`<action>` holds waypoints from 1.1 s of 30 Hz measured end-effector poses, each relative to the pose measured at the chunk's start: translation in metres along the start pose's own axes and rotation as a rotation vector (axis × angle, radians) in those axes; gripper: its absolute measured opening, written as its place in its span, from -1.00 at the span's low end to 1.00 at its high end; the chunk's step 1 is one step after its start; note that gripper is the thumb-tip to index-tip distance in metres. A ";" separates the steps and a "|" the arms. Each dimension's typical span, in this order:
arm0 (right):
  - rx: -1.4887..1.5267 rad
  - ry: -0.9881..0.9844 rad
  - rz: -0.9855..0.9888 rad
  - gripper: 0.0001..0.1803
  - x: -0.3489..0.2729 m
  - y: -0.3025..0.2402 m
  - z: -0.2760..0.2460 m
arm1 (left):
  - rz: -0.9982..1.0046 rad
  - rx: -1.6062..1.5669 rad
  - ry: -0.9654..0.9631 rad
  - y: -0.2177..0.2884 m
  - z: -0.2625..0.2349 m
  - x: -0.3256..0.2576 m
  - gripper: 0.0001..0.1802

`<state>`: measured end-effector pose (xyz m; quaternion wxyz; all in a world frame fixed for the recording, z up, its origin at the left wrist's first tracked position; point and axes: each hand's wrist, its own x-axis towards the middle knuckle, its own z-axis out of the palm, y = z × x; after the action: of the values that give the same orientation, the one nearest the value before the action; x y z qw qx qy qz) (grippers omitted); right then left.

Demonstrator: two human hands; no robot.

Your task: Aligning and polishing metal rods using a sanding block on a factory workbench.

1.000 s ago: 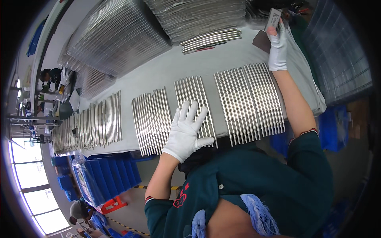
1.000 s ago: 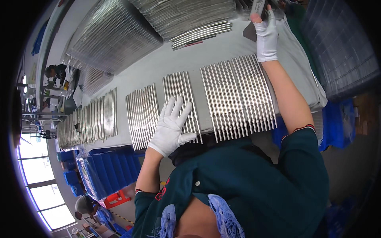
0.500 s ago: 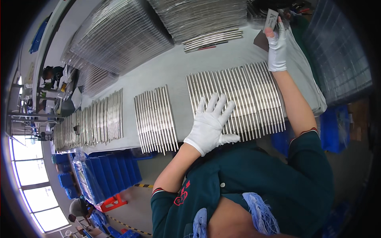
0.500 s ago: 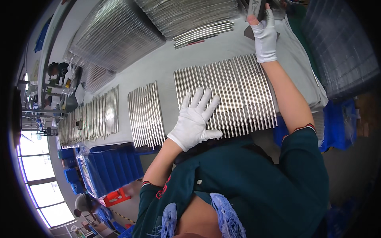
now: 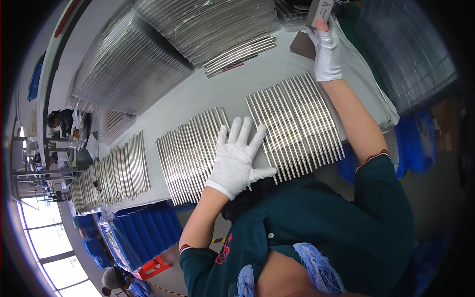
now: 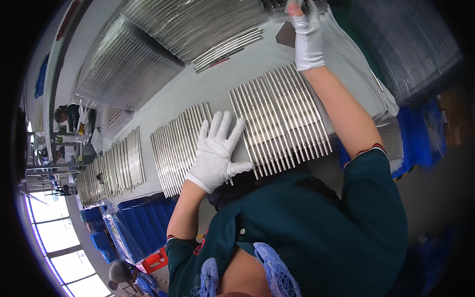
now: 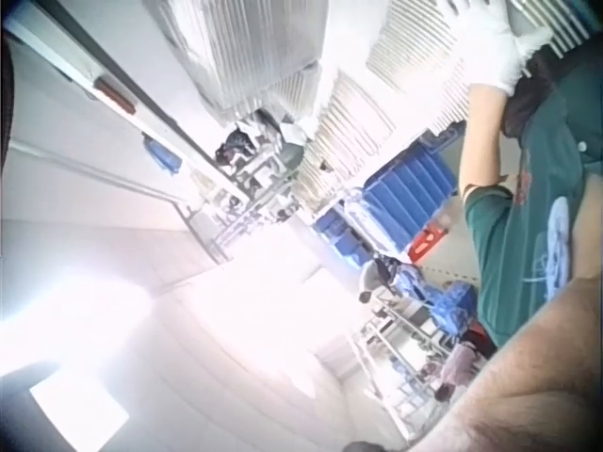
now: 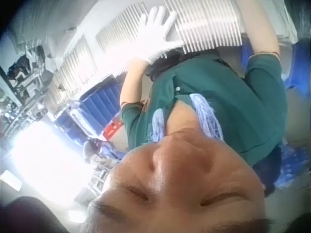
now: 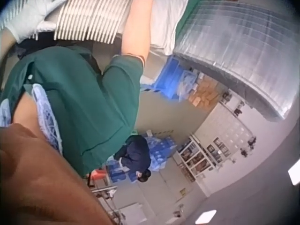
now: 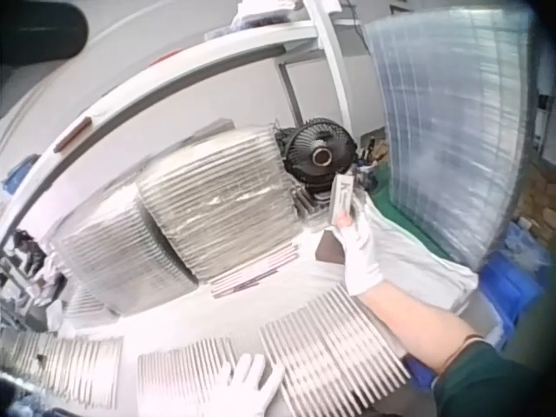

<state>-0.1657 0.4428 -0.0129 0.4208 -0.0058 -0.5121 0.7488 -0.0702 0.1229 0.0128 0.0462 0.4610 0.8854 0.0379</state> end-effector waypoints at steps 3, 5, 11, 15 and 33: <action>-0.016 0.010 -0.002 -0.21 0.000 0.001 0.002 | 0.185 -0.066 0.031 0.028 0.015 0.039 0.18; 0.030 0.021 -0.006 -0.20 0.001 -0.001 0.001 | 0.272 -0.068 0.044 0.046 0.017 0.058 0.16; 0.157 0.059 0.025 -0.16 0.008 -0.011 -0.003 | 0.256 -0.099 0.011 0.046 0.022 0.056 0.14; 0.205 0.089 0.015 -0.15 0.012 -0.022 -0.003 | 0.177 -0.073 -0.081 0.028 0.014 0.032 0.14; 0.209 0.051 0.022 -0.22 0.002 -0.022 0.005 | 0.261 -0.120 0.049 0.051 0.025 0.059 0.15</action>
<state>-0.1556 0.4428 0.0078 0.4236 0.0135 -0.4204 0.8023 -0.0593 0.2012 -0.0093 0.0467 0.5674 0.8151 0.1077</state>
